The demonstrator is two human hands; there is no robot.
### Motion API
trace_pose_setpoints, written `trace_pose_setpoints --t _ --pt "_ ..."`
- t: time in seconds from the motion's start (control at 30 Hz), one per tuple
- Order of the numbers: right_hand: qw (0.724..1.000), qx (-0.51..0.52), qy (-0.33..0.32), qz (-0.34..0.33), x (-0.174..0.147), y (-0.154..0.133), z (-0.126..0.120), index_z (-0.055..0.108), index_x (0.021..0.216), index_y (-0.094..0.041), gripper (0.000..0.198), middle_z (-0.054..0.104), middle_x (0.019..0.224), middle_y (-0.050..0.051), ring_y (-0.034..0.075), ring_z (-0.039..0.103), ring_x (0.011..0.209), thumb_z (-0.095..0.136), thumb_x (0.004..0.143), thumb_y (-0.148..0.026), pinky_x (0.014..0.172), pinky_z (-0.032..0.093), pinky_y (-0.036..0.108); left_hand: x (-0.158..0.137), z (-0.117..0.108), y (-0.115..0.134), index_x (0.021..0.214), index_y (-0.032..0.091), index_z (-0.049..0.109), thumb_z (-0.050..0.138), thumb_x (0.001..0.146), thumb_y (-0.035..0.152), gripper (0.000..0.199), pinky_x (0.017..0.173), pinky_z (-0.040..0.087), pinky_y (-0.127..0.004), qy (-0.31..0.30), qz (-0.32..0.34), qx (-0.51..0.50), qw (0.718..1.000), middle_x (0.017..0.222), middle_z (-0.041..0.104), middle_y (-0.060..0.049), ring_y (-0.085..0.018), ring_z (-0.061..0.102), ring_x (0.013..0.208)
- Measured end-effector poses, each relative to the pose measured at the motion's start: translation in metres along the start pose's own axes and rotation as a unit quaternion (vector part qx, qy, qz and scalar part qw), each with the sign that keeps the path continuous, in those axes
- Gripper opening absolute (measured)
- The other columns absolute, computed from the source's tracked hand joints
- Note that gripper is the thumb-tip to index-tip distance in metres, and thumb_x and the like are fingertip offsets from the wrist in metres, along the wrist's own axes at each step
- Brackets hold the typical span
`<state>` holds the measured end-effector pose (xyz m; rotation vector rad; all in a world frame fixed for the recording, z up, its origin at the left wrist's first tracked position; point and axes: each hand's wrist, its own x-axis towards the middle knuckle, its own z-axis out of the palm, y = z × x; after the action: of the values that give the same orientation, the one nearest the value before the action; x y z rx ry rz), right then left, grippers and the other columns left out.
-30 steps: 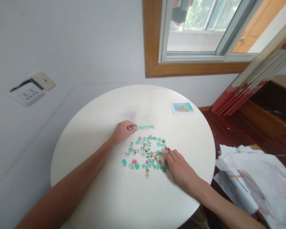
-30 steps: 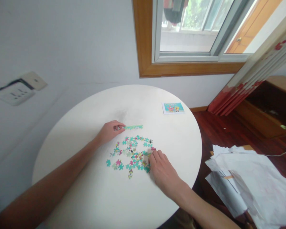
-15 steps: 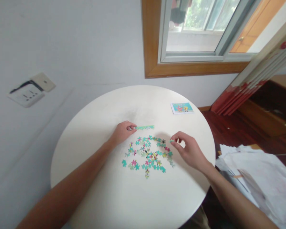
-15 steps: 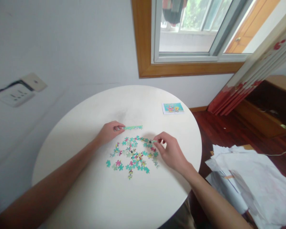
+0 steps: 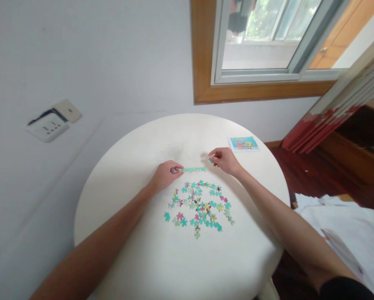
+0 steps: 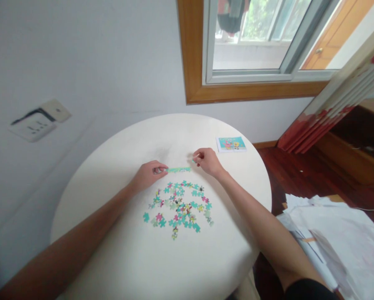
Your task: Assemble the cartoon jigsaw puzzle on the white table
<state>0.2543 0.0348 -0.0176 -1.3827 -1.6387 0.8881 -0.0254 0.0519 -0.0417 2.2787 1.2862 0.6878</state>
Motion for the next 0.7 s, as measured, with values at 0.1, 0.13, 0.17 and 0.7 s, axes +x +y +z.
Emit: trace_pose_setpoints --t 0.1,0.13,0.17,0.7 --pt "0.999 -0.042 -0.026 0.006 0.001 0.014 0.009 0.069 0.072 -0.011 0.009 0.068 0.063 0.005 0.013 0.059 0.055 0.063 0.075 -0.017 0.054 0.044 0.022 0.000 0.000 0.002 0.092 0.018 0.075 0.067 0.078 0.031 0.021 0.069 0.047 -0.028 -0.001 0.001 -0.001 1.000 0.082 0.068 -0.004 -0.015 0.057 0.068" --pt "0.998 -0.062 -0.032 0.002 0.001 0.017 0.011 0.070 0.069 -0.011 0.010 0.068 0.063 0.005 0.013 0.059 0.056 0.063 0.074 -0.016 0.055 0.043 0.022 0.000 0.000 0.002 0.093 0.018 0.075 0.067 0.078 0.030 0.021 0.069 0.047 -0.028 -0.002 0.002 -0.002 1.000 0.082 0.068 -0.004 -0.015 0.056 0.068" --pt "0.996 -0.080 -0.037 -0.003 0.000 0.018 0.012 0.071 0.068 -0.012 0.011 0.068 0.063 0.004 0.013 0.059 0.058 0.062 0.074 -0.015 0.056 0.043 0.022 -0.001 -0.001 0.003 0.093 0.017 0.075 0.067 0.078 0.030 0.021 0.069 0.047 -0.028 -0.002 0.002 -0.003 1.000 0.083 0.067 -0.004 -0.015 0.056 0.069" --pt "0.980 -0.195 -0.034 -0.013 -0.001 0.019 0.016 0.077 0.075 -0.014 0.013 0.074 0.071 0.006 0.015 0.063 0.064 0.064 0.078 -0.014 0.063 0.043 0.025 -0.001 -0.001 0.004 0.092 0.018 0.074 0.066 0.078 0.031 0.021 0.068 0.046 -0.028 -0.003 -0.001 0.001 1.000 0.082 0.067 -0.004 -0.015 0.056 0.068"
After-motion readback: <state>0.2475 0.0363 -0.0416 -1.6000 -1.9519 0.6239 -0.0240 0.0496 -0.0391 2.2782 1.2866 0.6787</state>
